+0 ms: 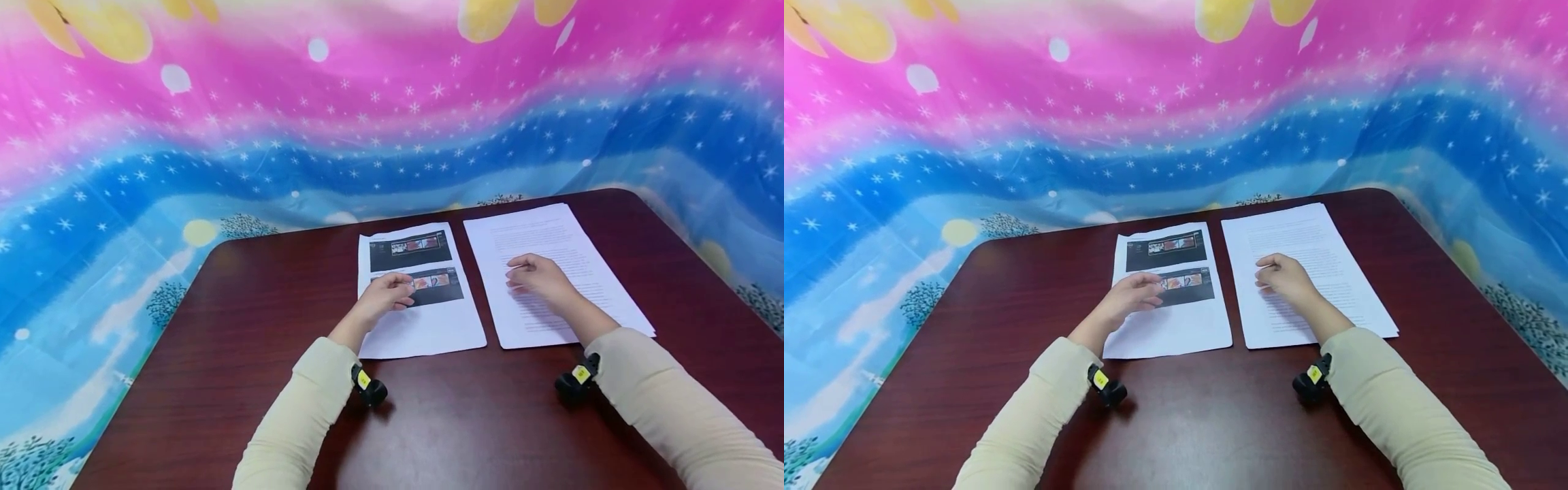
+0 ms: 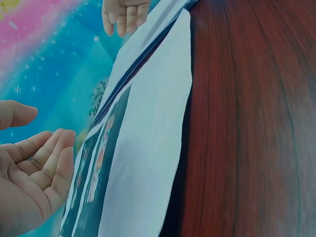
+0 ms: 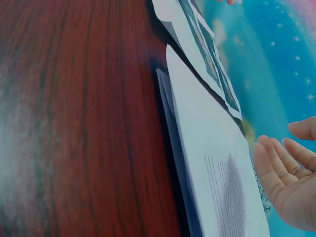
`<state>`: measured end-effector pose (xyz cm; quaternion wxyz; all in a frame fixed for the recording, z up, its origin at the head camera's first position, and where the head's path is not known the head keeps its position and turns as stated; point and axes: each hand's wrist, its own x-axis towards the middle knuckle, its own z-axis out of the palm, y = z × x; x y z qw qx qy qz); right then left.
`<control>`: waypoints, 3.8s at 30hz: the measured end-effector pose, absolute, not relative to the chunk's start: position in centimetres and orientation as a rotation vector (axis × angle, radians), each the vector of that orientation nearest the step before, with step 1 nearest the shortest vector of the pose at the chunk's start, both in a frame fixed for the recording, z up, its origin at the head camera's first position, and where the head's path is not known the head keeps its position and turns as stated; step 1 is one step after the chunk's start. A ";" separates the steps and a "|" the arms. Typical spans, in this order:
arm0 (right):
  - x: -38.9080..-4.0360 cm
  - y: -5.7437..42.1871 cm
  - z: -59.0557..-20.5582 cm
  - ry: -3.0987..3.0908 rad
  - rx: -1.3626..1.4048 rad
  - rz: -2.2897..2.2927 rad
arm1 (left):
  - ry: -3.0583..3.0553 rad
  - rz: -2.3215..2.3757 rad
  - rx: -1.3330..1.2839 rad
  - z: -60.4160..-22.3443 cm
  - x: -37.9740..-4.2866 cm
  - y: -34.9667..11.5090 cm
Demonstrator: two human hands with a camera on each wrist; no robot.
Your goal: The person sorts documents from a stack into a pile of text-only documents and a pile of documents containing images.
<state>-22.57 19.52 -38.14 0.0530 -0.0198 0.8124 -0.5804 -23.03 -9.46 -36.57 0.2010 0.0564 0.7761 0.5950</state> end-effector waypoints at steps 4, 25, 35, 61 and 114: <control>-22.4 20.1 -38.3 2.482 -0.039 -1.753 | 2.158 1.663 0.186 -37.0 -23.5 -8.6; -21.0 23.3 -38.2 2.453 0.024 -1.803 | 2.102 1.647 0.303 -37.8 -23.3 -3.7; -20.5 24.9 -38.3 2.409 0.031 -1.873 | 2.114 1.573 0.332 -38.1 -23.2 -1.9; -19.3 29.8 -39.1 2.498 0.098 -1.809 | 2.144 1.540 0.273 -38.8 -22.6 1.7; -20.2 32.3 -39.9 2.765 0.521 -1.273 | 2.182 1.654 -0.088 -39.9 -23.4 4.3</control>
